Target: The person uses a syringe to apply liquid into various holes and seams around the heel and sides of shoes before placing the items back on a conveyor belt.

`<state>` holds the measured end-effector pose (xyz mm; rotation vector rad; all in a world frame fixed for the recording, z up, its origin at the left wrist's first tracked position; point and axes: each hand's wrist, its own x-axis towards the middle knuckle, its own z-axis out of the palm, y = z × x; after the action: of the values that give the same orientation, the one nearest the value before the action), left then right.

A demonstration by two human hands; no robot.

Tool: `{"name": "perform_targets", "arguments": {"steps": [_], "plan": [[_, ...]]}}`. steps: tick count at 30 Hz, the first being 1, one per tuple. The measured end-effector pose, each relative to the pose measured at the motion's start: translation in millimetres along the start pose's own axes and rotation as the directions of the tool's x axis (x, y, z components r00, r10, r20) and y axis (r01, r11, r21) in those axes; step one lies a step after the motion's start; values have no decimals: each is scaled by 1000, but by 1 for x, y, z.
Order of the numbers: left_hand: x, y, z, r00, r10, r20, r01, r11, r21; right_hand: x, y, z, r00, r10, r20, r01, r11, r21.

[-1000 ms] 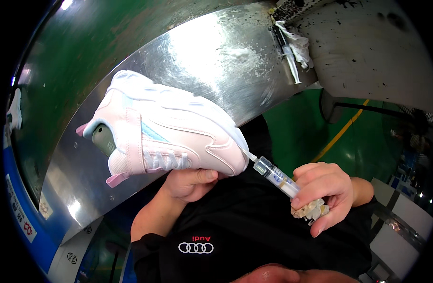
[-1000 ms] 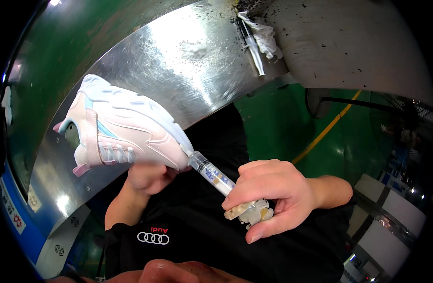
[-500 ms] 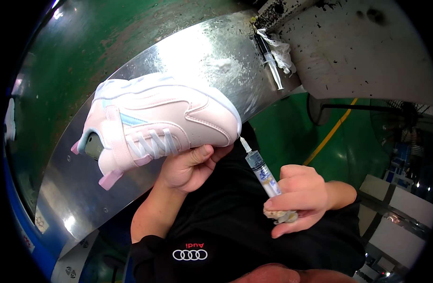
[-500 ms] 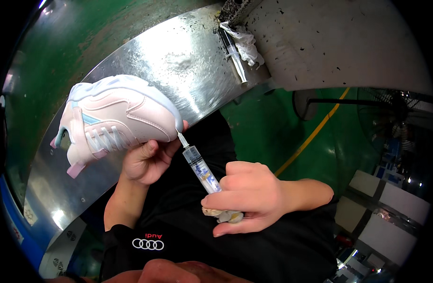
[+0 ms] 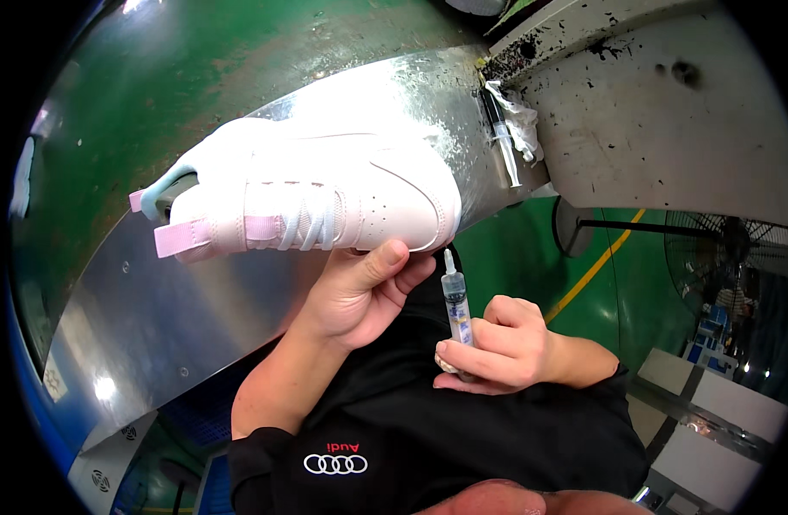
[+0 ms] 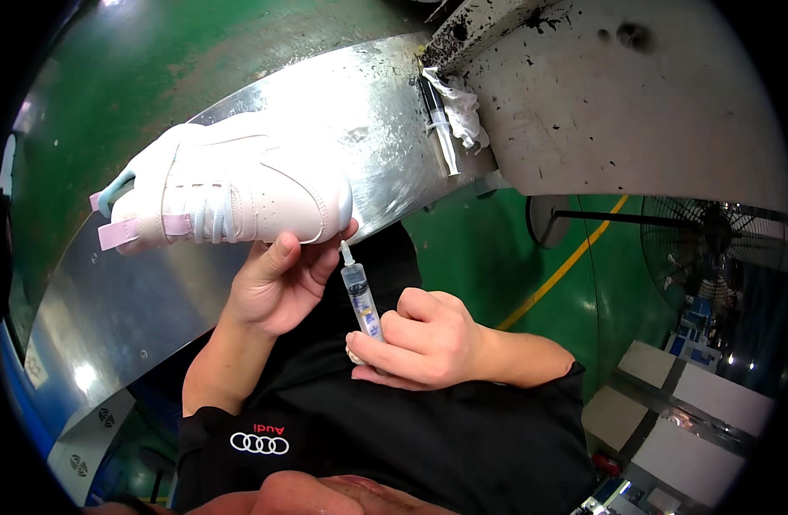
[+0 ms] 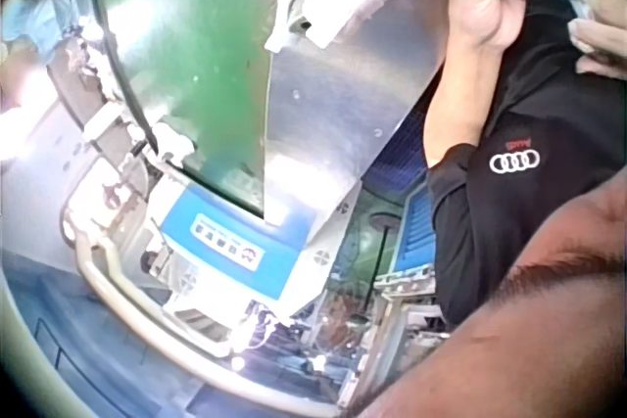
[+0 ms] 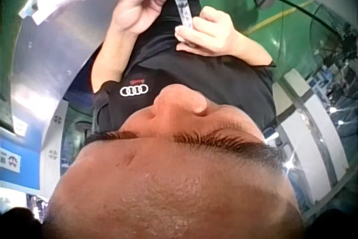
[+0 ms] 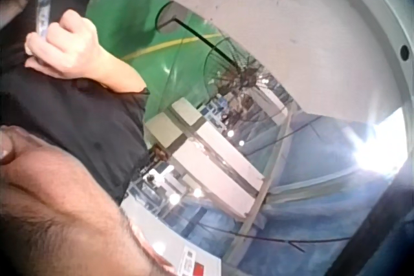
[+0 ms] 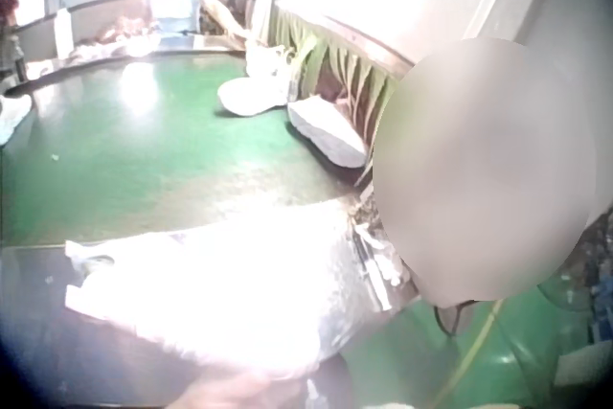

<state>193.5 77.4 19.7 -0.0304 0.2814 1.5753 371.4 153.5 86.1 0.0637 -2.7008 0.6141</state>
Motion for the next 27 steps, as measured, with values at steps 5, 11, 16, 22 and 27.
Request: {"name": "perform_targets", "arguments": {"steps": [5, 11, 16, 22, 27], "plan": [[-3, 3, -4, 998, 60, -18, -59, 997, 56, 4, 1, -6, 990, -107, -96, 109, 994, 12], [-108, 12, -23, 975, 75, -208, -61, 996, 72, -6, 25, -10, 984, 19, -176, 12, 985, 173], [-196, 68, -34, 644, 624, -443, -83, 632, 770, 11, 49, 17, 980, 27, -198, 68, 886, 459], [-199, 86, -15, 489, 871, 57, -124, 4, 992, 51, 42, 35, 968, -94, -233, 238, 644, 727], [-178, 79, 4, 562, 778, 281, -91, -280, 956, 75, 36, 53, 963, -137, -232, 268, 574, 774]]}}
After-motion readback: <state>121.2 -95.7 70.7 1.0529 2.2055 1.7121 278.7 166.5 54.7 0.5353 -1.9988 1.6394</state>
